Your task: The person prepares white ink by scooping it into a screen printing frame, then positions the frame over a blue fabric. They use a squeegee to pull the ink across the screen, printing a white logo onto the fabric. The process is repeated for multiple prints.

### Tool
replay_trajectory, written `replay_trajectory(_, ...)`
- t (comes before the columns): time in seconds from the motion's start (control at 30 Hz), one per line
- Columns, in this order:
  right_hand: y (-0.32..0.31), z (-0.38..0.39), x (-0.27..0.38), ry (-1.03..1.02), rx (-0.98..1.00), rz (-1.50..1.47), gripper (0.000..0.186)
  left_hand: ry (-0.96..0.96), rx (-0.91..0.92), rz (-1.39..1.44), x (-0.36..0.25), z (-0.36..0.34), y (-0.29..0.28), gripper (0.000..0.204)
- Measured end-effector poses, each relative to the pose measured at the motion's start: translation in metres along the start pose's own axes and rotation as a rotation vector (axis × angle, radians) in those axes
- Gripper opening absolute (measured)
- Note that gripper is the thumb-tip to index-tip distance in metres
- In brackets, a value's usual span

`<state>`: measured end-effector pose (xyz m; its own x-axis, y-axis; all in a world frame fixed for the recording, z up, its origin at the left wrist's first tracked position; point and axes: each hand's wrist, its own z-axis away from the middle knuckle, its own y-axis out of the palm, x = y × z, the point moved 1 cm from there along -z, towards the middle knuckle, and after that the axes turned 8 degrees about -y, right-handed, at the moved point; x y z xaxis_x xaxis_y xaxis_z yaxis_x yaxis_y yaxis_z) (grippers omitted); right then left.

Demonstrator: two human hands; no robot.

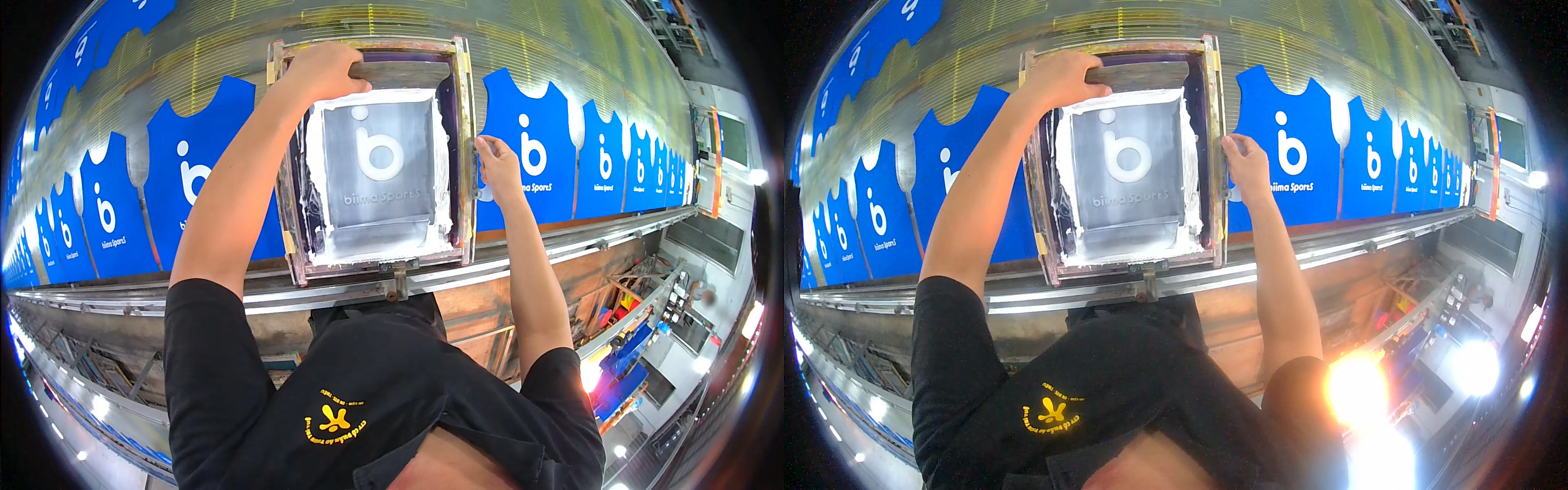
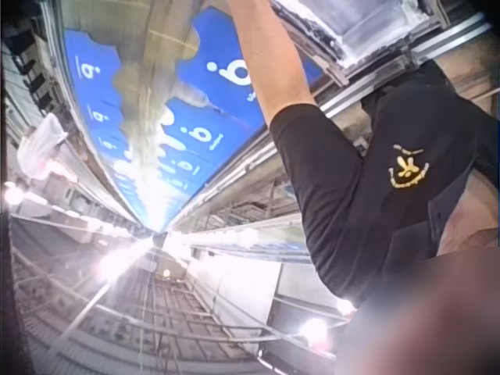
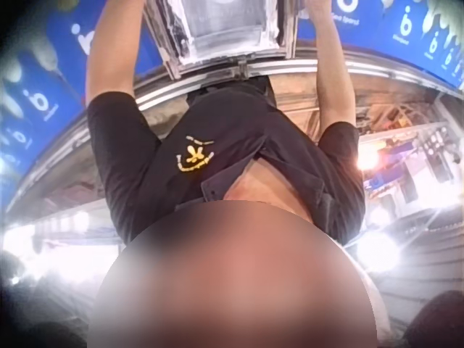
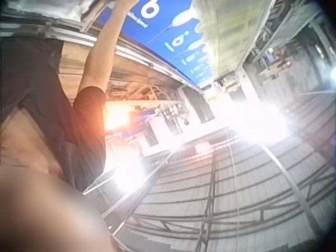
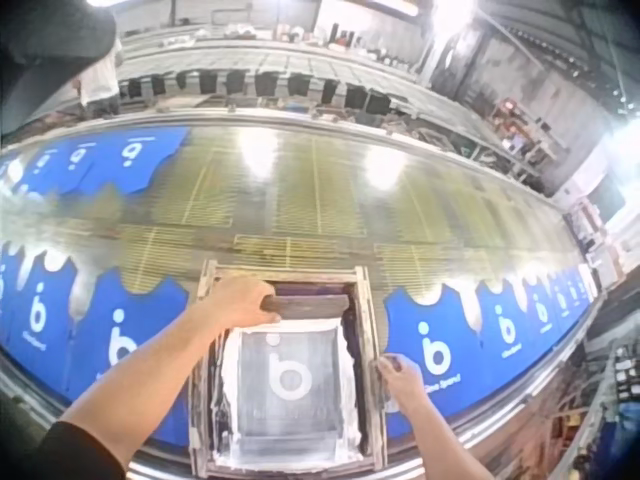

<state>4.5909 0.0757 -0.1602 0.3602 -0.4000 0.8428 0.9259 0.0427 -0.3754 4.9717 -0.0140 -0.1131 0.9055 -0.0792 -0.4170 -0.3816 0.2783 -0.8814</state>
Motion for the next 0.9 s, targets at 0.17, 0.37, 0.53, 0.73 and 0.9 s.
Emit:
replay_trajectory(0.17, -0.004, 0.012, 0.028, -0.059, -0.057, 0.034, 0.040, 0.010, -0.079, 0.050, -0.010, 0.017, 0.010, 0.039)
replay_trajectory(0.37, -0.005, 0.018, 0.050, -0.083, -0.065, -0.022, 0.043, 0.058, -0.275, 0.146, -0.039, 0.137, 0.070, 0.033)
replay_trajectory(0.53, -0.001, 0.012, 0.041, -0.160, -0.056, -0.037, 0.044, 0.156, -0.392, 0.084, -0.092, 0.291, 0.125, 0.053)
replay_trajectory(0.73, 0.039, 0.039, 0.062, -0.361, -0.256, -0.095, 0.040, 0.107, -0.381, 0.130, -0.072, 0.329, 0.105, 0.058)
replay_trajectory(0.9, 0.150, 0.050, 0.045, -0.442, -0.224, -0.088, 0.035, 0.006, -0.309, 0.098, 0.019, 0.355, 0.069, 0.051)
